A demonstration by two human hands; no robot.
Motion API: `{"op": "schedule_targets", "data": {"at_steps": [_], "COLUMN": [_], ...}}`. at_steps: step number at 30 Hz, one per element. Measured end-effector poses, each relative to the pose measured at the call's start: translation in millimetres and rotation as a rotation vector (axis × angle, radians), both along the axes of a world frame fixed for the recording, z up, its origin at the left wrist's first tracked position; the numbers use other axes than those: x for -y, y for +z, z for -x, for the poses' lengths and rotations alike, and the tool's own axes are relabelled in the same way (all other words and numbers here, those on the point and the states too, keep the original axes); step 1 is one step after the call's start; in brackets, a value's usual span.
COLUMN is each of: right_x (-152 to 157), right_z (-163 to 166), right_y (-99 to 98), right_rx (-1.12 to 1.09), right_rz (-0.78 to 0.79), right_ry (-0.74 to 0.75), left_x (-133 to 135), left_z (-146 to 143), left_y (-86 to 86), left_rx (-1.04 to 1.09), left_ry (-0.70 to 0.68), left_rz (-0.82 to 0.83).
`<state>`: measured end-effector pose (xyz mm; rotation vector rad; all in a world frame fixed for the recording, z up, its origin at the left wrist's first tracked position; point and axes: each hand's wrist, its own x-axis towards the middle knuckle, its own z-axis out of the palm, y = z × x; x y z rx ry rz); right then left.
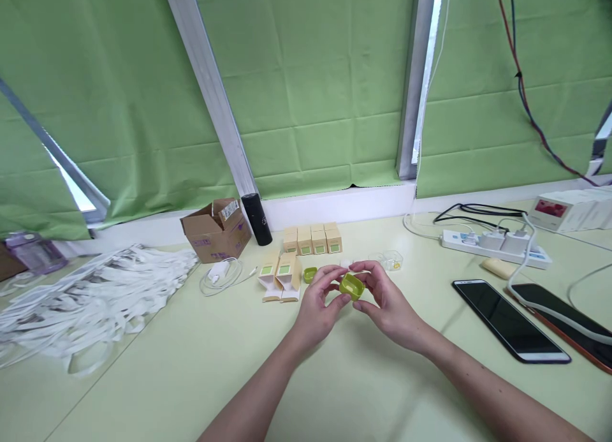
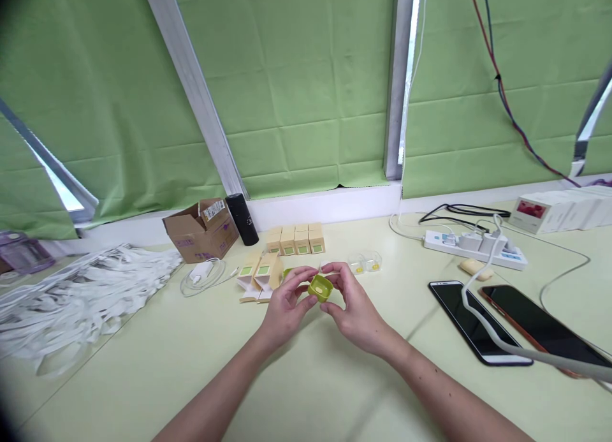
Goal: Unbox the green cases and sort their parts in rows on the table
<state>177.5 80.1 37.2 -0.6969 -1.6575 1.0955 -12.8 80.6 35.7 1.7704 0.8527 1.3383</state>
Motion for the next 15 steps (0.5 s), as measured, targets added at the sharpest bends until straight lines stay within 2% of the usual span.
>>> {"op": "schedule_targets", "data": {"at_steps": [3,7,15], "right_x": [0.3,0.7,3.4], "right_z": [-0.2,-0.1,-4.5], "right_y": [-1.7,-1.6,7.8], "right_rx": [0.058,0.112,0.247], "right_rz": [-0.033,-0.152,-0.362], "right_ry": [-0.042,-0.09,-0.243], "left_x": [0.6,1.5,3.0], "left_z": [-1.2,-0.9,-1.4], "left_y": [-0.4,0.5,1.1], "left_rx": [-0.032,-0.094,-0.09], "left_ry": [0.036,0.054,0.052], "left_rz": [-0.002,-0.004,-0.064]}}
